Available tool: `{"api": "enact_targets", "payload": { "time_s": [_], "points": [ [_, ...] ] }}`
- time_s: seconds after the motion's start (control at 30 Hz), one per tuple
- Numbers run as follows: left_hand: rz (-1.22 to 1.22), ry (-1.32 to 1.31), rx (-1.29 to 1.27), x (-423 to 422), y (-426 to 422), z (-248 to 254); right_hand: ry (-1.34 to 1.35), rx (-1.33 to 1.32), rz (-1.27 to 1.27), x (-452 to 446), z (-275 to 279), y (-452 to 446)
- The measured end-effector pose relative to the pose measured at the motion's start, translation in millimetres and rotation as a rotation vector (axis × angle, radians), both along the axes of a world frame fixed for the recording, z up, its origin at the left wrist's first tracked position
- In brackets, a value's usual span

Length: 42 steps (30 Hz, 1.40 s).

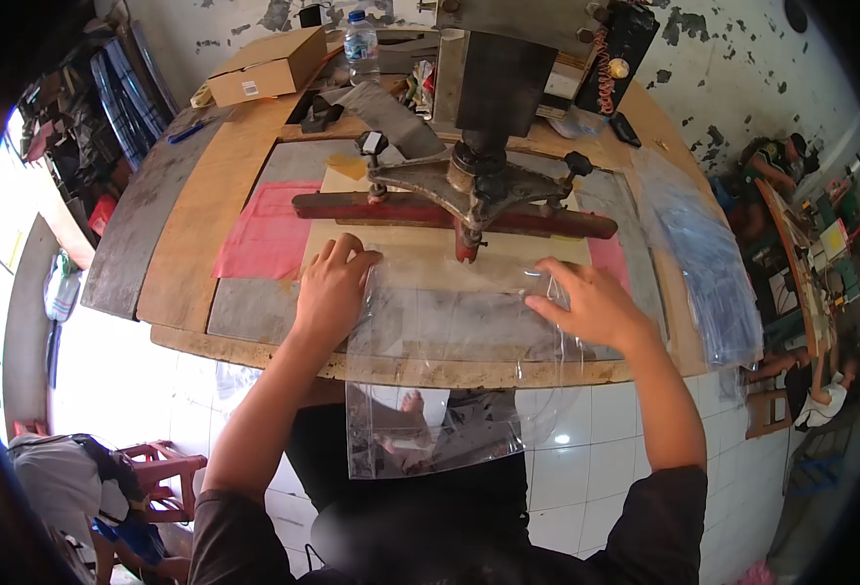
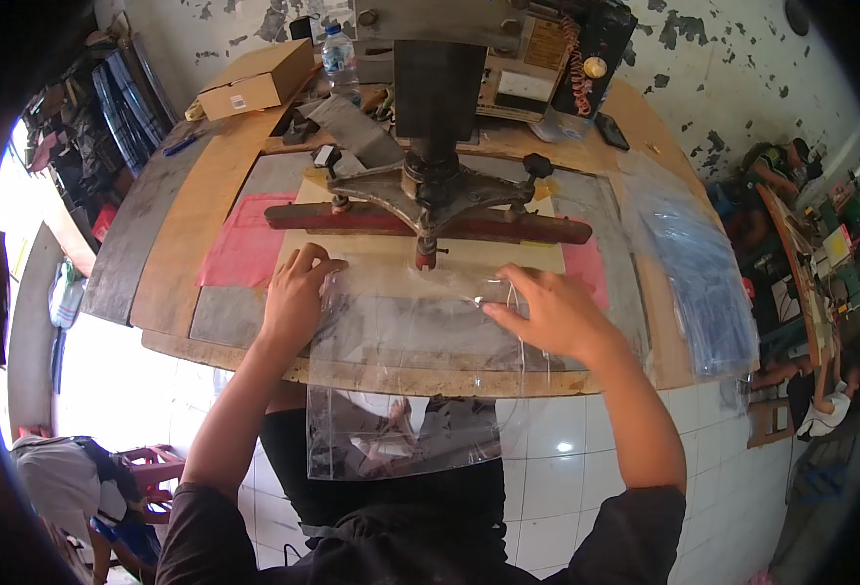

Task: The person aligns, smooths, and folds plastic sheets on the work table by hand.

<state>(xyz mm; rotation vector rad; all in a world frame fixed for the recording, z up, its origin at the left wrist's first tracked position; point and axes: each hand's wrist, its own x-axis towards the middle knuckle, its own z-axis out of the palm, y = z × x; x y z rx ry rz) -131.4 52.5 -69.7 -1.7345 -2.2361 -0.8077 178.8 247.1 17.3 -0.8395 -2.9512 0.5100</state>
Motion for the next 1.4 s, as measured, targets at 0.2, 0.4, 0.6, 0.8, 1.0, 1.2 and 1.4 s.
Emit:
{"api": "enact_targets", "payload": {
  "time_s": [0.2, 0.4, 0.6, 0.8, 1.0, 1.2, 1.4],
  "points": [
    [-0.029, 0.011, -0.022, -0.9, -2.4, 6.4, 0.216, 0.330, 0.116, 10.6, -55.2, -0.1],
    [-0.053, 0.008, -0.100, 5.3, -5.0, 23.7, 0.233, 0.320, 0.059, 9.3, -53.8, -8.2],
    [-0.082, 0.000, -0.257, 4.9, -15.3, 37.0, 0.232, 0.348, 0.072, 11.1, -56.5, -3.0],
    [-0.057, 0.028, -0.320, 7.3, -14.4, 37.5, 0.261, 0.312, 0.075, 11.1, -63.4, 9.1],
    [-0.090, 0.110, -0.316, 4.7, -7.8, 31.4, 0.320, 0.261, 0.096, 9.7, -70.5, 31.7],
    [-0.092, 0.160, -0.287, 1.3, 7.4, 23.8, 0.360, 0.259, 0.086, 8.6, -72.8, 47.7],
    [-0.077, 0.123, -0.277, -1.3, 14.5, 21.5, 0.374, 0.223, 0.038, 7.4, -73.0, 46.0]
  ]
}}
